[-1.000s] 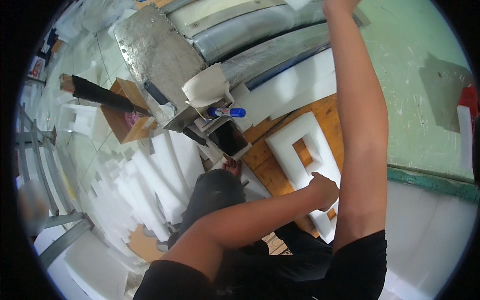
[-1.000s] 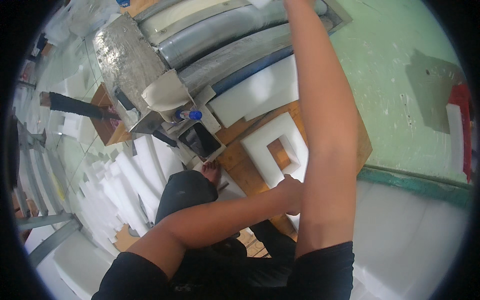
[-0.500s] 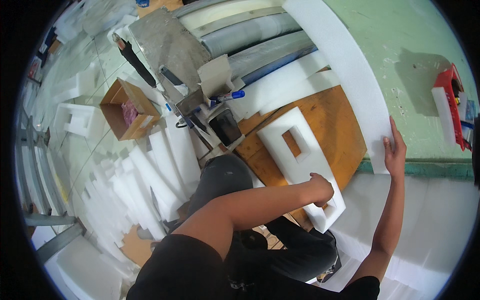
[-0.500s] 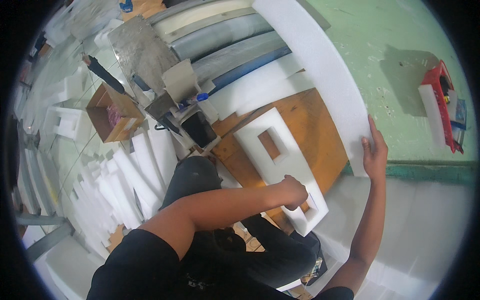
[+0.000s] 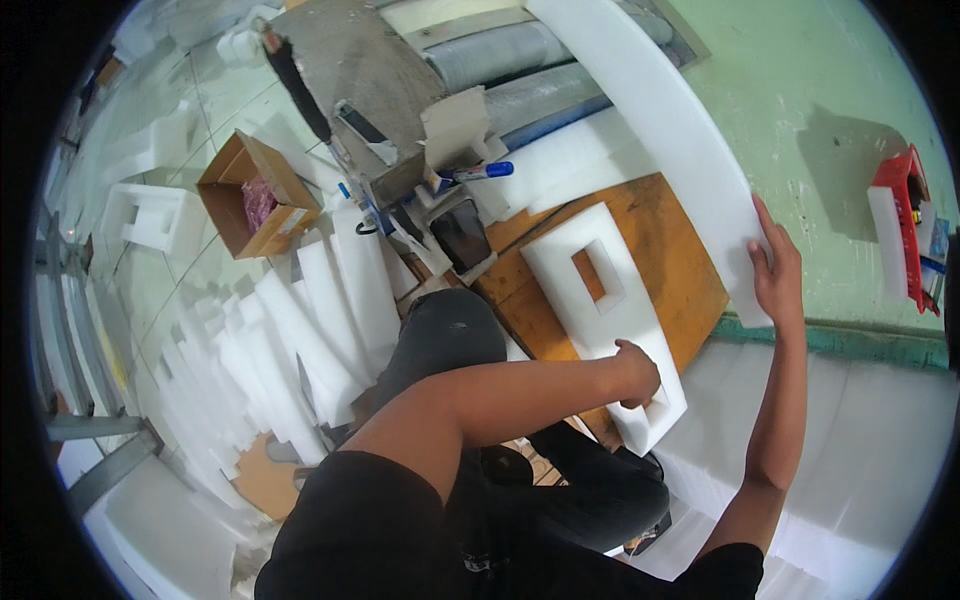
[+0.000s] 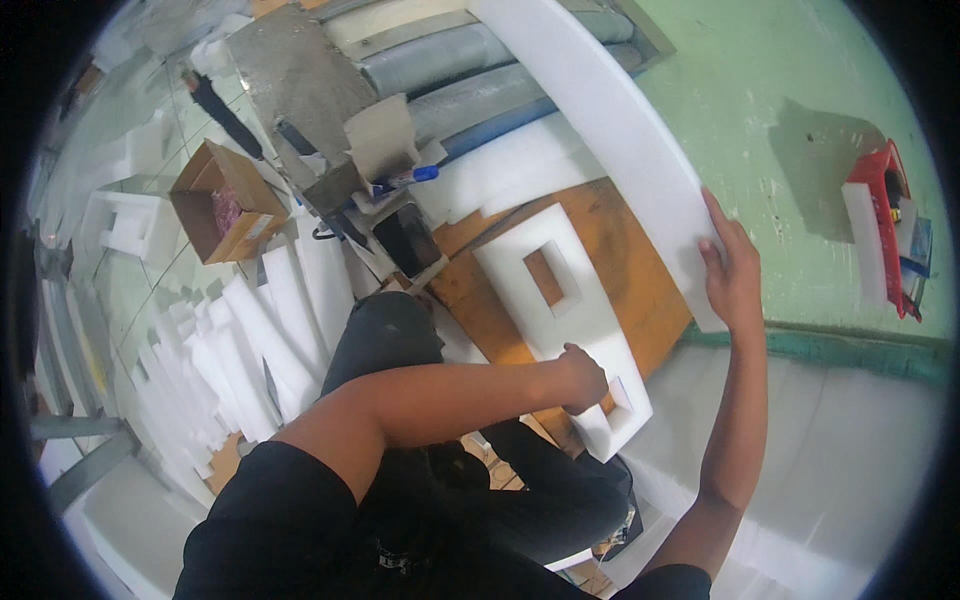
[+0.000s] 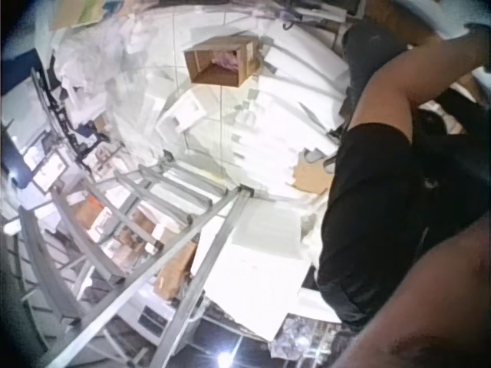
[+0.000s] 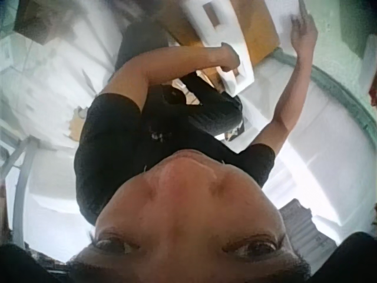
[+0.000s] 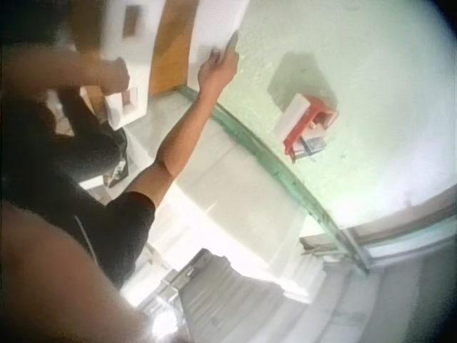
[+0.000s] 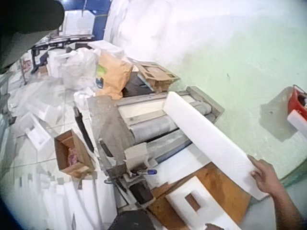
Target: The person sits on the floor and assembles white foam pieces into a larger structure. They pick up individual foam components, align them, and press them together to form a multi-part assembly.
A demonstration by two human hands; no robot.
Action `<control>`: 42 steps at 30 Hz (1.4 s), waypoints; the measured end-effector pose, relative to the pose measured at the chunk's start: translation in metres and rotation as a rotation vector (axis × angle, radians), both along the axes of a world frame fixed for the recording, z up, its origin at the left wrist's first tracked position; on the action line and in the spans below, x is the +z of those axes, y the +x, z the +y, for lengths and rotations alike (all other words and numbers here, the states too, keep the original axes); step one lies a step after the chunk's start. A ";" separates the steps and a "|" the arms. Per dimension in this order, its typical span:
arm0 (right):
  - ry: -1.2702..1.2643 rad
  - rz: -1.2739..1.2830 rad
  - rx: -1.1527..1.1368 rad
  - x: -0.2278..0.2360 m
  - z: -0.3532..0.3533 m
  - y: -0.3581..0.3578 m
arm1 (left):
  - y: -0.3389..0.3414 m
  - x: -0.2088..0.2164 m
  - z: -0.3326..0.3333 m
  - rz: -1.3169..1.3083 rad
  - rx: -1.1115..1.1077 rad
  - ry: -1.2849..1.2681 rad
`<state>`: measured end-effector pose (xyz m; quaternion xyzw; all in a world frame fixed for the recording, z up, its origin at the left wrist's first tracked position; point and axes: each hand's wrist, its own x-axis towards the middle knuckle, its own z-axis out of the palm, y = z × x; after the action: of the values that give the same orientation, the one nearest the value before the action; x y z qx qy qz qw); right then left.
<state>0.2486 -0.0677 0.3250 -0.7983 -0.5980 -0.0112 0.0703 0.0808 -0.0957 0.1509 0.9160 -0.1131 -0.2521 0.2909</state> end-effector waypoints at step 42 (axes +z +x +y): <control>0.383 0.507 -0.416 -0.013 -0.199 -0.012 | -0.052 0.000 0.167 -0.346 0.524 0.024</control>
<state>0.2369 -0.2663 0.3122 -0.8526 -0.3737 0.0611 0.3602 0.0291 0.0714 0.1508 0.9466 0.0822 -0.0103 0.3116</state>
